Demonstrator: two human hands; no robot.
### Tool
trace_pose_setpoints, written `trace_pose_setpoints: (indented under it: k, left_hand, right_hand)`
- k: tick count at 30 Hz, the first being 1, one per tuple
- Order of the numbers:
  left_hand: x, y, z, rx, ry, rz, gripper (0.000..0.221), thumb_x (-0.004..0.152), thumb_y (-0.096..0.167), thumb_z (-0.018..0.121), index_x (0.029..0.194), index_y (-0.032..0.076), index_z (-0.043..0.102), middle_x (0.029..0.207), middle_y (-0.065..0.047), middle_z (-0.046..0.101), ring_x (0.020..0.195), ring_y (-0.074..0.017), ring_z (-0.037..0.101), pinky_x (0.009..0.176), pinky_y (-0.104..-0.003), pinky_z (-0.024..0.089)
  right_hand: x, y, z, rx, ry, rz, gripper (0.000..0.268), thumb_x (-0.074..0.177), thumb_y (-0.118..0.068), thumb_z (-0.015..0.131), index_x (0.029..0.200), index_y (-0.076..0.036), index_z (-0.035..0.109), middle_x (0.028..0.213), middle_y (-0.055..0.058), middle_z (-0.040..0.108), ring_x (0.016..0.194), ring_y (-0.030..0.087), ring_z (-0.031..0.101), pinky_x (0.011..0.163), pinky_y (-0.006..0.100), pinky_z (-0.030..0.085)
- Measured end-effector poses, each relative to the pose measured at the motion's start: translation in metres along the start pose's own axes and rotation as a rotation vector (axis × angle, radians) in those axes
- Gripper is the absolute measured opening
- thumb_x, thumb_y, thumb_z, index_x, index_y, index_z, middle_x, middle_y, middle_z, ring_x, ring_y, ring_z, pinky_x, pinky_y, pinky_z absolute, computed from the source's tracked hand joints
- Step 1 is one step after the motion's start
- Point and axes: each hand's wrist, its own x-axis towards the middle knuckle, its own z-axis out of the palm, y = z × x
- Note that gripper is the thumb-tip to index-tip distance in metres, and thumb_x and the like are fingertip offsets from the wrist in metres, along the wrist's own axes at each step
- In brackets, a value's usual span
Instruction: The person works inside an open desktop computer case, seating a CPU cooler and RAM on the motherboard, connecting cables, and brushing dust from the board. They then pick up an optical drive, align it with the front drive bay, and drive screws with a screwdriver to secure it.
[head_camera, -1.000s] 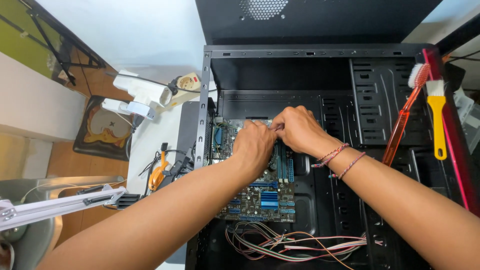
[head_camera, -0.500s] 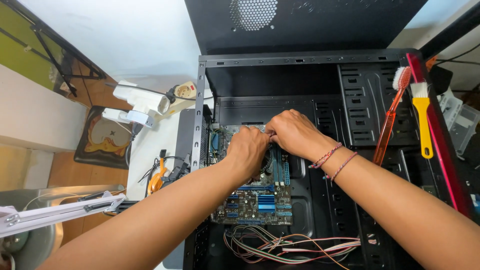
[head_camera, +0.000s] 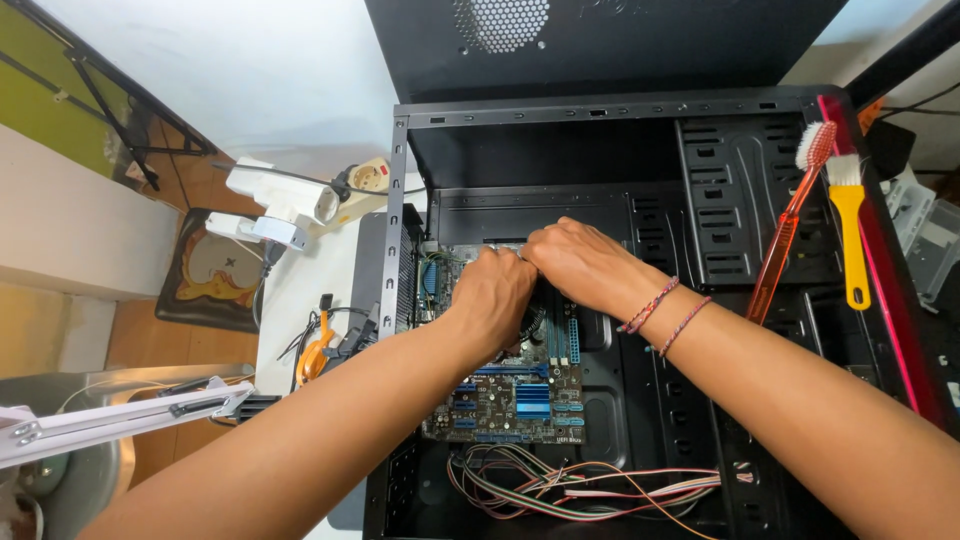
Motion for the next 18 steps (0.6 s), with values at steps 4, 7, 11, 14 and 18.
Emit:
trace_pose_setpoints:
  k: [4,7,11,14,18]
  left_hand:
    - [0.0045,-0.002,0.0065,0.038,0.003,0.022,0.081,0.06,0.049,0.097,0.112,-0.006,0.066,0.108,-0.019,0.069,0.103,-0.0312,0.071,0.075,-0.033,0.063]
    - [0.0045,-0.0015,0.0055,0.005,-0.069,-0.015,0.081,0.062,0.051,0.095,0.113,-0.005,0.066,0.109,-0.019,0.07,0.1,-0.0306,0.073,0.075,-0.032,0.064]
    - [0.0025,-0.0018,0.0058,0.019,-0.008,0.008,0.087,0.057,0.05,0.097,0.116,-0.004,0.063,0.109,-0.017,0.068,0.101,-0.0299,0.069,0.079,-0.034,0.062]
    - [0.0024,-0.002,0.0066,-0.008,0.008,-0.004,0.085,0.055,0.047,0.098,0.115,-0.002,0.064,0.109,-0.016,0.068,0.103,-0.0309,0.068,0.08,-0.035,0.062]
    - [-0.0015,-0.0036,0.006,-0.053,0.034,-0.015,0.077,0.055,0.045,0.098,0.109,-0.001,0.067,0.108,-0.016,0.069,0.103,-0.0314,0.069,0.078,-0.036,0.062]
  right_hand:
    - [0.0022,0.0001,-0.0046,0.083,-0.026,0.009,0.012,0.081,-0.003,0.062,0.084,0.0,0.073,0.087,0.018,0.071,0.09,0.039,0.07,0.078,0.046,0.055]
    - [0.0024,-0.0013,-0.0064,0.088,-0.058,0.062,0.012,0.081,-0.004,0.062,0.083,-0.001,0.073,0.088,0.017,0.072,0.091,0.038,0.07,0.077,0.045,0.056]
    - [0.0014,0.0021,-0.0023,0.053,-0.032,0.024,0.012,0.083,-0.006,0.062,0.082,-0.001,0.073,0.087,0.018,0.072,0.089,0.039,0.071,0.076,0.046,0.056]
    - [0.0019,0.0047,0.0009,0.027,-0.029,0.005,0.011,0.085,-0.006,0.063,0.082,-0.001,0.073,0.085,0.018,0.071,0.087,0.04,0.071,0.075,0.047,0.056]
    - [0.0001,0.0022,-0.0075,0.1,-0.043,0.042,0.012,0.078,-0.007,0.073,0.087,-0.001,0.075,0.085,0.021,0.072,0.087,0.041,0.07,0.073,0.048,0.056]
